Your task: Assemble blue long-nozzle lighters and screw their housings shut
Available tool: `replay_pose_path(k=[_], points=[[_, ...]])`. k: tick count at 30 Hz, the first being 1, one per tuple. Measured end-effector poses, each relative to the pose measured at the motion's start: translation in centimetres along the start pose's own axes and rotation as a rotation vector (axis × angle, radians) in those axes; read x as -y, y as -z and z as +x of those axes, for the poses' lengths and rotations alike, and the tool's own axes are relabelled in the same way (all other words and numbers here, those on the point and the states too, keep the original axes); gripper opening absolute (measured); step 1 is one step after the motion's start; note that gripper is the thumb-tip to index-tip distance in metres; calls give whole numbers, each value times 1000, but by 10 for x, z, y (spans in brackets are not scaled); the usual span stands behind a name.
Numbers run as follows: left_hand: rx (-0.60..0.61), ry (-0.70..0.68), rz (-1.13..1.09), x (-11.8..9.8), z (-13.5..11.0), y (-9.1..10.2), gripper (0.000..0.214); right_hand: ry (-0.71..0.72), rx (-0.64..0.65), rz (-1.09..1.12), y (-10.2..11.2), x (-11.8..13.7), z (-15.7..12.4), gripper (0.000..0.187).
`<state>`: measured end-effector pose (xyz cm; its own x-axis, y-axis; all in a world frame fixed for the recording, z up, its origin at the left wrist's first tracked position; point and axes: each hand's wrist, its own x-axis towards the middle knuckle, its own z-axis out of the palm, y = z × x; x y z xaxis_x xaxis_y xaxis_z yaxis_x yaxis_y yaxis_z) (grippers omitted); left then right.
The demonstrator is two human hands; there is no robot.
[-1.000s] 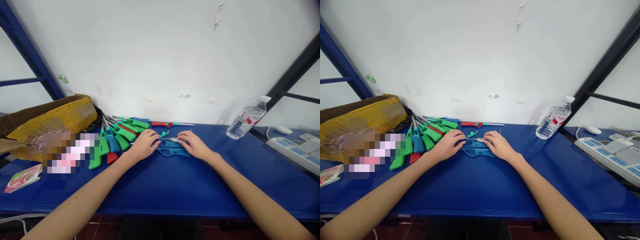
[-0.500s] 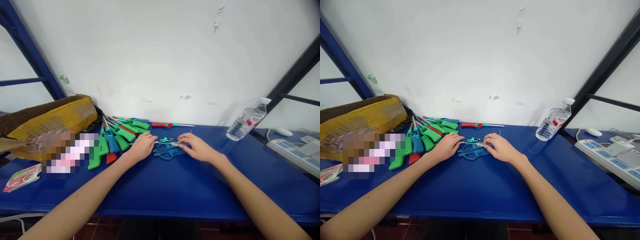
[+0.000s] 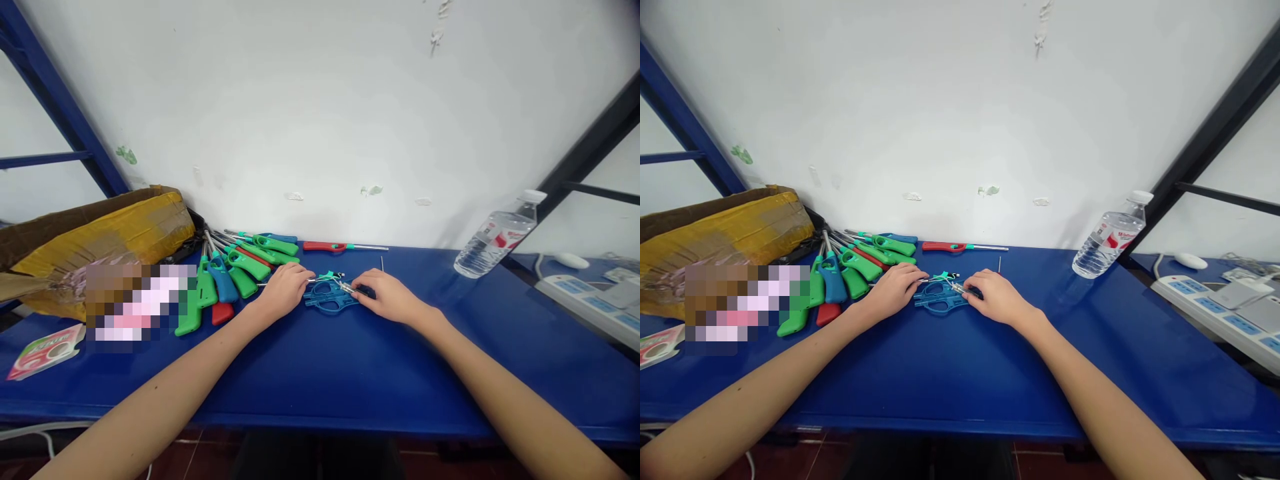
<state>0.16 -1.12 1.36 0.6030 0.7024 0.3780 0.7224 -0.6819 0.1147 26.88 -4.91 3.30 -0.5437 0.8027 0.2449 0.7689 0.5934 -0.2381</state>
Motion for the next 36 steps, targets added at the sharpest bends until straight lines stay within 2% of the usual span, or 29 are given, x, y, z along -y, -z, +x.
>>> replay_pose_path(k=[8,14,18,22,24,31,36], points=[[-26,-37,-7,6,4,0,26,-87,-3,-123,-1,6,-1,25],[-204,49,-62,0,6,3,24,-148,-8,-185,-2,13,1,28],[-241,10,-95,-9,4,8,26,-177,-49,-239,-5,17,4,27],[-207,-21,-86,-21,-1,12,25,-203,-117,-237,0,14,4,27],[-147,-36,-84,-27,-4,13,26,-195,-126,-210,6,9,2,25],[2,-127,-130,-38,-9,11,27,-29,11,-24,27,-11,-4,16],[98,-239,-138,-31,-9,10,29,-16,72,9,31,-10,-5,17]])
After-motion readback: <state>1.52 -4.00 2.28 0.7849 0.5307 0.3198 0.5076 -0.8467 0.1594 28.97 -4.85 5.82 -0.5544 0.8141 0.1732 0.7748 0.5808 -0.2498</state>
